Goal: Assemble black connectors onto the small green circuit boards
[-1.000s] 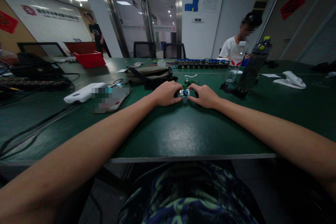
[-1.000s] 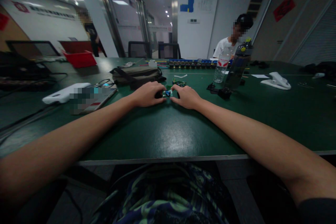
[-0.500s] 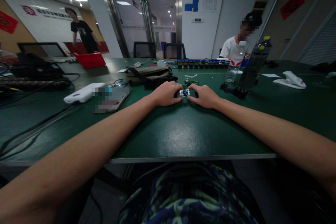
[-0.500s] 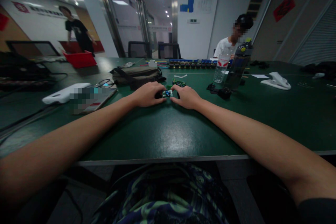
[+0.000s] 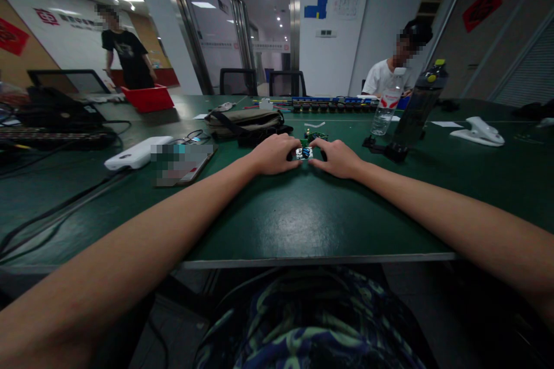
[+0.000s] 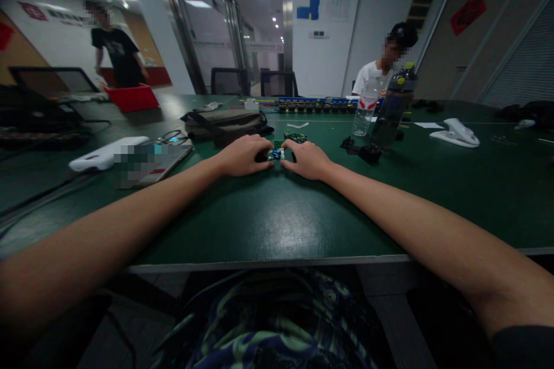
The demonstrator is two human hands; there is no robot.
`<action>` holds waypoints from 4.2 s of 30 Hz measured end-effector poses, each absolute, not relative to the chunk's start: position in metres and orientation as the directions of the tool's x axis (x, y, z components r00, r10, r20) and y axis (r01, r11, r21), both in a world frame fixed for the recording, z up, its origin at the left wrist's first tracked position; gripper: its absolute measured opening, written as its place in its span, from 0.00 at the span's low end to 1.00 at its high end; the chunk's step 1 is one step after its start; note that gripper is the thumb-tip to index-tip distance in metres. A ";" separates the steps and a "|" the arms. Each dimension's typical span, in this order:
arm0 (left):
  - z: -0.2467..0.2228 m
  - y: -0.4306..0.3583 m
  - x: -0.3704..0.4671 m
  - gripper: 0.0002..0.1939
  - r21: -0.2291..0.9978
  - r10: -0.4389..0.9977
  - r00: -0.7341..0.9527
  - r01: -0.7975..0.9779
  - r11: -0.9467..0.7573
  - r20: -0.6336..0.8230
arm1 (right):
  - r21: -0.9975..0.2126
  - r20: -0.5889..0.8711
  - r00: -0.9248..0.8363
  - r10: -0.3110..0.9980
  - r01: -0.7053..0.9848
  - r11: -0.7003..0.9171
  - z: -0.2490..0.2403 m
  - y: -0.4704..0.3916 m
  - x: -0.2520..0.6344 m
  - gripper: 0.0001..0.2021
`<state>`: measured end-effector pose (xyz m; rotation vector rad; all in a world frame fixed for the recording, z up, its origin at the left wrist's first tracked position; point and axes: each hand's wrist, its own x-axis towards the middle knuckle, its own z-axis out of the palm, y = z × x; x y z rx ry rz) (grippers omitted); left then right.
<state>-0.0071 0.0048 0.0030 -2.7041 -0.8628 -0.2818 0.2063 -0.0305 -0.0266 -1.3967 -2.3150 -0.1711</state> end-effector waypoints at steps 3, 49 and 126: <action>0.003 0.004 -0.007 0.18 -0.208 0.540 0.799 0.595 -0.777 0.265 | -0.114 0.417 -0.396 0.818 0.870 0.479 -0.026 -0.031 0.206 0.20; 0.004 0.002 -0.007 0.16 -0.198 0.538 0.800 0.592 -0.782 0.267 | -0.099 0.411 -0.404 0.817 0.871 0.481 -0.027 -0.031 0.206 0.20; 0.003 0.003 -0.007 0.17 -0.171 0.539 0.805 0.584 -0.793 0.249 | -0.084 0.384 -0.412 0.826 0.876 0.475 -0.026 -0.032 0.206 0.21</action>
